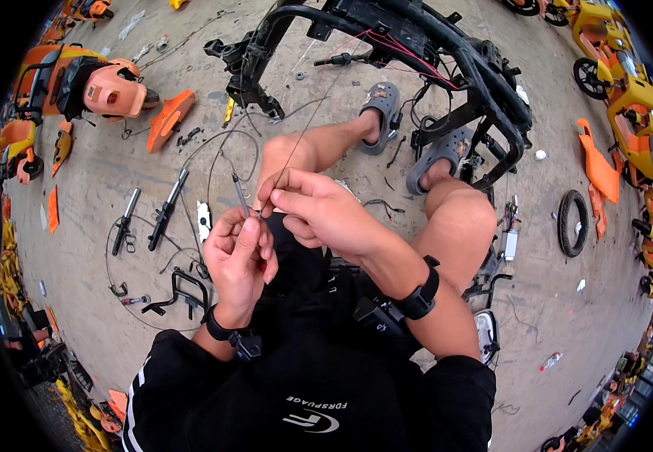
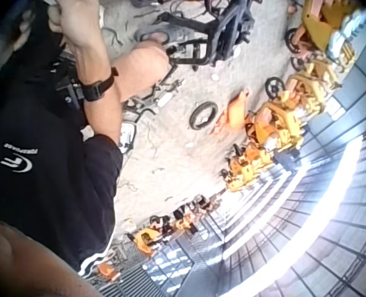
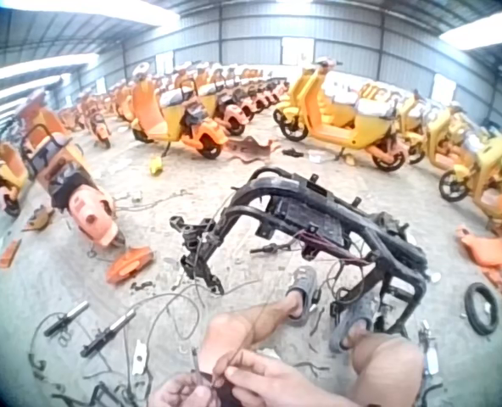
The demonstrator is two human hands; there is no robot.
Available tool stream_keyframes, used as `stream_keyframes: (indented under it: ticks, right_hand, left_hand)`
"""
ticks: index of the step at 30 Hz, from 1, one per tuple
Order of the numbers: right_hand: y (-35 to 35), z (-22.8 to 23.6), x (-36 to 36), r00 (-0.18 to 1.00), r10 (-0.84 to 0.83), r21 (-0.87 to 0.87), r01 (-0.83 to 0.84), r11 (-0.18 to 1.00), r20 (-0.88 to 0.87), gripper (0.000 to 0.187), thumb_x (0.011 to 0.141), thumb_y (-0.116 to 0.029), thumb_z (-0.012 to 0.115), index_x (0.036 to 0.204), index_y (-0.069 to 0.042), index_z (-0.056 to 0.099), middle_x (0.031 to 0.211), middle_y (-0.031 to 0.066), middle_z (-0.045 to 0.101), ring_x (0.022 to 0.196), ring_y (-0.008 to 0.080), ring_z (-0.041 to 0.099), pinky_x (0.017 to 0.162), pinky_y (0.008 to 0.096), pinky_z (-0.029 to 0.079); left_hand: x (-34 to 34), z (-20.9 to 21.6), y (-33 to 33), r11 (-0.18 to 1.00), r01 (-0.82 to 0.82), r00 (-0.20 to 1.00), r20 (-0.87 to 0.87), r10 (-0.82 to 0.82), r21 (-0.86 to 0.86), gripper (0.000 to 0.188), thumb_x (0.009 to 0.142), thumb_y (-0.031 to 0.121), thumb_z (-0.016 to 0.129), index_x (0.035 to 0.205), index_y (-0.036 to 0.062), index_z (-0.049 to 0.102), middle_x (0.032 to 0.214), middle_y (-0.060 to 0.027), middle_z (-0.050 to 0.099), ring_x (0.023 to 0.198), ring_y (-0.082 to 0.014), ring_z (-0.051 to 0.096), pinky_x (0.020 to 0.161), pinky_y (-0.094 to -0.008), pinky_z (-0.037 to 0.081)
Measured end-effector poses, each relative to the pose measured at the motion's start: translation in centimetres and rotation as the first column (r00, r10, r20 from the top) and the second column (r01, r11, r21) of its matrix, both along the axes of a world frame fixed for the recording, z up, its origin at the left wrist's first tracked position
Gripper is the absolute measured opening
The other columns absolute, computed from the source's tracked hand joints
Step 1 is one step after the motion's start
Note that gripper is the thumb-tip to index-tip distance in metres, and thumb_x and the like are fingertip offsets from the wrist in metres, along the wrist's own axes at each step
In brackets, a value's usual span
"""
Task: The person sits on the floor and uses pliers and a screwdriver to manipulate a thin metal cable and small components. They repeatedly bend, cut, and adjust the cable ends while surrounded by disassembled scooter parts.
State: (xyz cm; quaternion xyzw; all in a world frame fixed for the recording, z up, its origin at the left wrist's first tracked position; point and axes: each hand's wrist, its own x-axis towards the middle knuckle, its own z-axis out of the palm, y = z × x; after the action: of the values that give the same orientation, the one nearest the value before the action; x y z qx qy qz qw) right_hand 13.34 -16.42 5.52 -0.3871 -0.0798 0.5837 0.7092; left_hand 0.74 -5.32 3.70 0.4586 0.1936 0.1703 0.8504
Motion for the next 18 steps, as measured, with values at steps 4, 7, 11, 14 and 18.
stream_keyframes:
  ticks: [4,7,11,14,18]
  right_hand:
    - [-0.1,0.2,0.2,0.997,0.010,-0.015,-0.011,1.000,-0.071,0.012,0.097,-0.012,0.043,0.102,-0.005,0.050,0.093,0.0024,0.055,0.043,0.0016,0.027,0.038,0.0173,0.018]
    - [-0.1,0.1,0.2,0.991,0.025,-0.016,-0.028,0.999,-0.132,0.011,0.097,-0.012,0.042,0.102,-0.005,0.050,0.092,0.0026,0.055,0.042,0.0018,0.027,0.038,0.0171,0.018]
    - [-0.3,0.2,0.3,0.977,0.030,-0.013,-0.033,0.999,-0.211,0.012,0.097,-0.013,0.042,0.102,-0.005,0.051,0.092,0.0030,0.055,0.042,0.0019,0.026,0.038,0.0169,0.018]
    - [-0.4,0.0,0.2,0.967,0.017,-0.014,-0.021,1.000,-0.252,0.012,0.096,-0.013,0.045,0.100,-0.005,0.053,0.086,0.0006,0.053,0.043,0.0022,0.027,0.037,0.0171,0.019]
    - [-0.5,-0.2,0.3,0.966,0.028,-0.015,-0.033,0.999,-0.256,0.012,0.097,-0.012,0.044,0.100,-0.004,0.052,0.087,0.0009,0.053,0.043,0.0022,0.027,0.037,0.0173,0.019]
  left_hand:
    - [0.0,-0.1,-0.2,0.998,0.005,1.000,-0.008,-0.005,0.064,0.014,0.093,0.011,0.053,0.102,-0.0010,0.051,0.071,-0.0060,0.051,0.055,-0.0090,0.047,0.035,-0.0192,0.037]
    - [0.0,-0.4,-0.3,0.996,-0.035,0.999,-0.010,0.036,0.084,0.017,0.091,0.007,0.057,0.103,-0.0045,0.051,0.071,-0.0052,0.054,0.052,-0.0051,0.047,0.036,-0.0185,0.038]
    - [-0.1,-0.8,-0.5,0.973,-0.035,0.999,-0.022,0.041,0.228,0.017,0.093,0.012,0.055,0.102,-0.0020,0.051,0.072,-0.0055,0.053,0.054,-0.0069,0.047,0.038,-0.0179,0.037]
    - [-0.1,-0.7,-0.7,0.955,-0.032,0.998,-0.040,0.046,0.296,0.017,0.093,0.012,0.055,0.102,-0.0020,0.051,0.072,-0.0045,0.054,0.053,-0.0058,0.047,0.039,-0.0174,0.036]
    - [-0.2,-1.1,-0.8,0.925,-0.035,0.998,-0.038,0.053,0.377,0.017,0.092,0.011,0.055,0.102,-0.0022,0.051,0.073,-0.0036,0.054,0.052,-0.0043,0.046,0.040,-0.0171,0.035]
